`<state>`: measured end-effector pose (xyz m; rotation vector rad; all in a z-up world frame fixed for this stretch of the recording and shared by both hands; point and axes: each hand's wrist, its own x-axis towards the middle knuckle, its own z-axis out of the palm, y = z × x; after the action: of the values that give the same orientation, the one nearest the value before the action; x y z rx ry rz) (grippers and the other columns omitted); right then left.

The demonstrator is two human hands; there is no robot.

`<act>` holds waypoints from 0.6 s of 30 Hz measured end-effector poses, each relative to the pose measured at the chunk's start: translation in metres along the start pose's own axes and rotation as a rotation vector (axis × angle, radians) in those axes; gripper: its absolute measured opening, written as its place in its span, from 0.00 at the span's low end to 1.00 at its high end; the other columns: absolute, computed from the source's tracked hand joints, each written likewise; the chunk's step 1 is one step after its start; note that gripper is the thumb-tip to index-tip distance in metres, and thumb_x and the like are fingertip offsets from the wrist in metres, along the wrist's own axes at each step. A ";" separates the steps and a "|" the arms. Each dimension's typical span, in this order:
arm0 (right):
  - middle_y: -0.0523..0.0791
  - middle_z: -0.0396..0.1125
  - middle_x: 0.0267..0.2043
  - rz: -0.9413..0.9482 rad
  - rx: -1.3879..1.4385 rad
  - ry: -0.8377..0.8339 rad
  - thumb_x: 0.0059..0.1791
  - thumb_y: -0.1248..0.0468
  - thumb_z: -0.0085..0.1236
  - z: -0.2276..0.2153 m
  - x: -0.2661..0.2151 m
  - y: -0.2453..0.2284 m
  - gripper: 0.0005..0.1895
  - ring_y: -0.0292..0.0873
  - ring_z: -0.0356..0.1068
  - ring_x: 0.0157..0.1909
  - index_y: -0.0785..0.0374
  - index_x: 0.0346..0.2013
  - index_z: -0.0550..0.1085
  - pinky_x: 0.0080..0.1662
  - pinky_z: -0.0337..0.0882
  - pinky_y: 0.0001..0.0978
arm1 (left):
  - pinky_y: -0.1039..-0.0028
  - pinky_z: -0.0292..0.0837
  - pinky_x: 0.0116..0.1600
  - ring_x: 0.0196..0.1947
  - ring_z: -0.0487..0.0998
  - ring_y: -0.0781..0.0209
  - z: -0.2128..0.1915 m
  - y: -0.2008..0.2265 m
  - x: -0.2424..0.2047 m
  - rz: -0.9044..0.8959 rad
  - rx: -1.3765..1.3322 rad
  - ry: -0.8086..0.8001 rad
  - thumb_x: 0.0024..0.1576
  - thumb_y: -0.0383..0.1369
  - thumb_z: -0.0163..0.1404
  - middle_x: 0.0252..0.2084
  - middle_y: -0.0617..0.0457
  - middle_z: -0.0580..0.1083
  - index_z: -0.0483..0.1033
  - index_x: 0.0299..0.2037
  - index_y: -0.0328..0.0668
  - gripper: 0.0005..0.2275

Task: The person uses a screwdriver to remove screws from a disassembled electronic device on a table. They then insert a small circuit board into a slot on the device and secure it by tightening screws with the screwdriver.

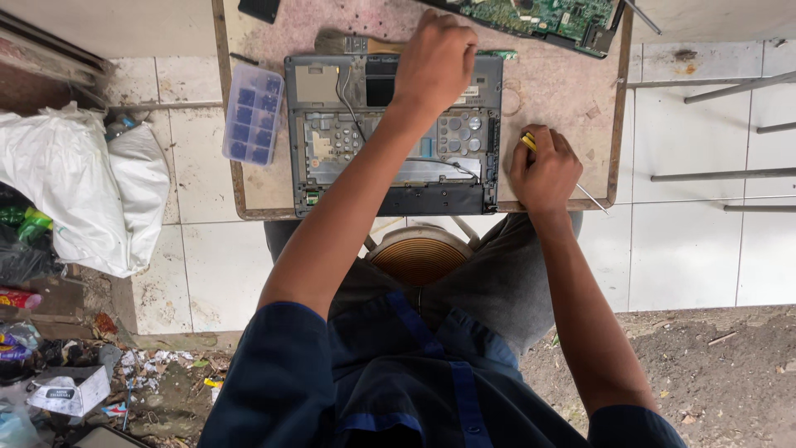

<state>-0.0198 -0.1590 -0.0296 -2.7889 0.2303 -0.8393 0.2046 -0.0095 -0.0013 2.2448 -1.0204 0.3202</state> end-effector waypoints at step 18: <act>0.47 0.73 0.33 0.049 0.034 -0.023 0.48 0.67 0.55 -0.003 0.001 0.002 0.11 0.54 0.73 0.34 0.59 0.44 0.76 0.28 0.65 0.46 | 0.48 0.75 0.46 0.37 0.80 0.52 0.071 0.038 0.040 0.466 0.404 -0.227 0.48 0.19 0.61 0.24 0.53 0.76 0.80 0.31 0.48 0.10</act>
<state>-0.0210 -0.1619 -0.0275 -2.7485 0.2772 -0.7913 0.2004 -0.0977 -0.0199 2.4092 -1.7367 0.5158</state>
